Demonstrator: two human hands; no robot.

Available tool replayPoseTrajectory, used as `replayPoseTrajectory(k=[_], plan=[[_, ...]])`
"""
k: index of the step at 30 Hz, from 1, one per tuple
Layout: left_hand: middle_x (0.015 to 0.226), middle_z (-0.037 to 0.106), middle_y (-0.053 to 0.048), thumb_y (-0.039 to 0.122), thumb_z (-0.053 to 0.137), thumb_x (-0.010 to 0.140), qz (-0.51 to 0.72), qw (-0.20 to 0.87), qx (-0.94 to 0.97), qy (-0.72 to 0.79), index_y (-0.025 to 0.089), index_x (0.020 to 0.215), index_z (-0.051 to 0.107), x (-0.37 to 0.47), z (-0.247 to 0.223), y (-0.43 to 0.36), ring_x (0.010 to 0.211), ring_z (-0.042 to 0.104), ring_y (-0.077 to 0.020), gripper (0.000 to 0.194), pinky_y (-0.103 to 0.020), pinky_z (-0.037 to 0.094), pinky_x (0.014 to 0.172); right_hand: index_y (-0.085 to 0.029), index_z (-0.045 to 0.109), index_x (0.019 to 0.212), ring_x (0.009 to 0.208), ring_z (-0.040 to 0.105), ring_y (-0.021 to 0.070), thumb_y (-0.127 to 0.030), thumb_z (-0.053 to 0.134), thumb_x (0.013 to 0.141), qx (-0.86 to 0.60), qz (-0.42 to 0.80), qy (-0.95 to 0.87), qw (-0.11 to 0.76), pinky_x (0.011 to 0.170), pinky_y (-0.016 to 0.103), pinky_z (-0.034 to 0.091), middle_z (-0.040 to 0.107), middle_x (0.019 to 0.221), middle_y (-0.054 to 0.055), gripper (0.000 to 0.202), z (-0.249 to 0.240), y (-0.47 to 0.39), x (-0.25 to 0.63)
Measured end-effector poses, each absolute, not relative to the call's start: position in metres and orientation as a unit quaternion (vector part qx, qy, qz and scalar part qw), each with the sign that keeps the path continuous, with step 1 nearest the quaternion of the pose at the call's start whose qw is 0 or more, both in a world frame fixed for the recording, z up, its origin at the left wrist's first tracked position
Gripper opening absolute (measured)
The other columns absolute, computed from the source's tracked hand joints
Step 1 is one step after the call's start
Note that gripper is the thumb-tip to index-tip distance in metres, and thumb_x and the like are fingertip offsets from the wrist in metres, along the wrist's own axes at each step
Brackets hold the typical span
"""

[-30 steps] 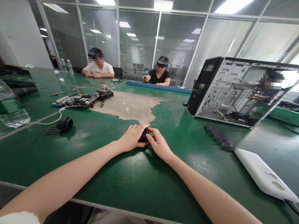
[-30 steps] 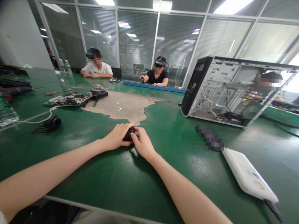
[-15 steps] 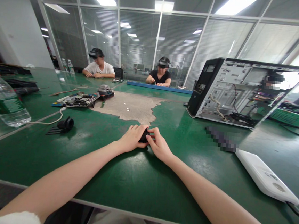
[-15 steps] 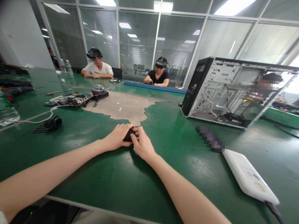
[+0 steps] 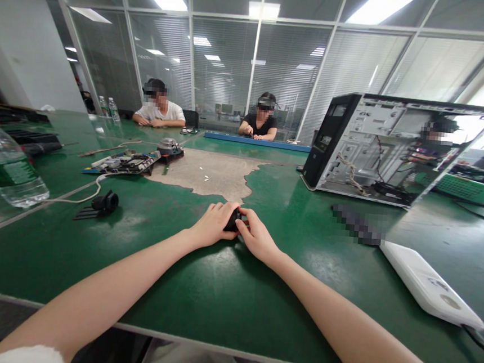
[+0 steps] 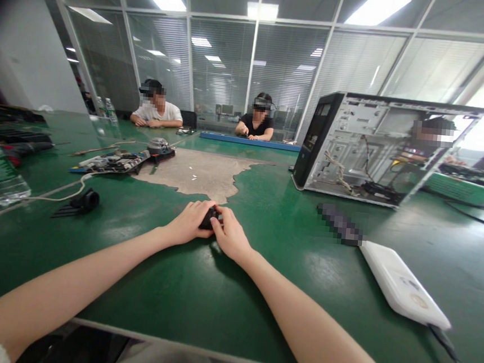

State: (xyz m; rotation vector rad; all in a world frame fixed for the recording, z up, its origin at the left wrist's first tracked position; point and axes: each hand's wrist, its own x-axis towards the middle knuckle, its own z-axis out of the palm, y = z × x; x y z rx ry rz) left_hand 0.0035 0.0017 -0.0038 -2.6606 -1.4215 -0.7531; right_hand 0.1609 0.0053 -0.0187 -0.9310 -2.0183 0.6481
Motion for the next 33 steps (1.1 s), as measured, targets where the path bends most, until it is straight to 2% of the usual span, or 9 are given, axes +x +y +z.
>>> replayPoseTrajectory(k=[10, 14, 21, 33], plan=[[0.114, 0.046, -0.007, 0.031, 0.061, 0.064, -0.243, 0.019, -0.857, -0.454, 0.021, 0.115, 0.031, 0.0034, -0.0038, 0.0016, 0.095, 0.046, -0.0235, 0.060, -0.036, 0.033, 0.080, -0.022, 0.042, 0.095, 0.085, 0.055, 0.0150, -0.029, 0.039, 0.082, -0.359, 0.280, -0.784, 0.421, 0.071, 0.030, 0.046, 0.051, 0.097, 0.005, 0.016, -0.0140, 0.0011, 0.1607], [0.113, 0.047, -0.007, 0.032, 0.061, 0.065, -0.247, 0.025, -0.859, -0.448, 0.020, 0.115, 0.031, 0.0030, -0.0039, 0.0018, 0.094, 0.046, -0.0233, 0.060, -0.036, 0.033, 0.079, -0.022, 0.042, 0.098, 0.086, 0.055, 0.0149, -0.028, 0.040, 0.081, -0.358, 0.288, -0.778, 0.429, 0.074, 0.031, 0.046, 0.051, 0.099, 0.004, 0.018, -0.0159, 0.0028, 0.1604], [0.114, 0.046, -0.007, 0.031, 0.060, 0.065, -0.246, 0.028, -0.859, -0.448, 0.020, 0.116, 0.030, 0.0030, -0.0044, 0.0021, 0.094, 0.046, -0.0235, 0.061, -0.036, 0.033, 0.080, -0.021, 0.040, 0.112, 0.091, 0.053, 0.0164, -0.027, 0.039, 0.082, -0.364, 0.266, -0.790, 0.416, 0.081, 0.035, 0.044, 0.047, 0.109, 0.008, 0.031, -0.0204, 0.0055, 0.1609], [0.114, 0.046, -0.007, 0.032, 0.060, 0.065, -0.248, 0.028, -0.861, -0.443, 0.020, 0.115, 0.030, 0.0025, -0.0051, 0.0024, 0.095, 0.046, -0.0228, 0.059, -0.035, 0.033, 0.079, -0.021, 0.041, 0.099, 0.087, 0.054, 0.0141, -0.027, 0.037, 0.082, -0.359, 0.261, -0.797, 0.410, 0.070, 0.028, 0.046, 0.049, 0.100, 0.006, 0.018, -0.0145, 0.0026, 0.1612]])
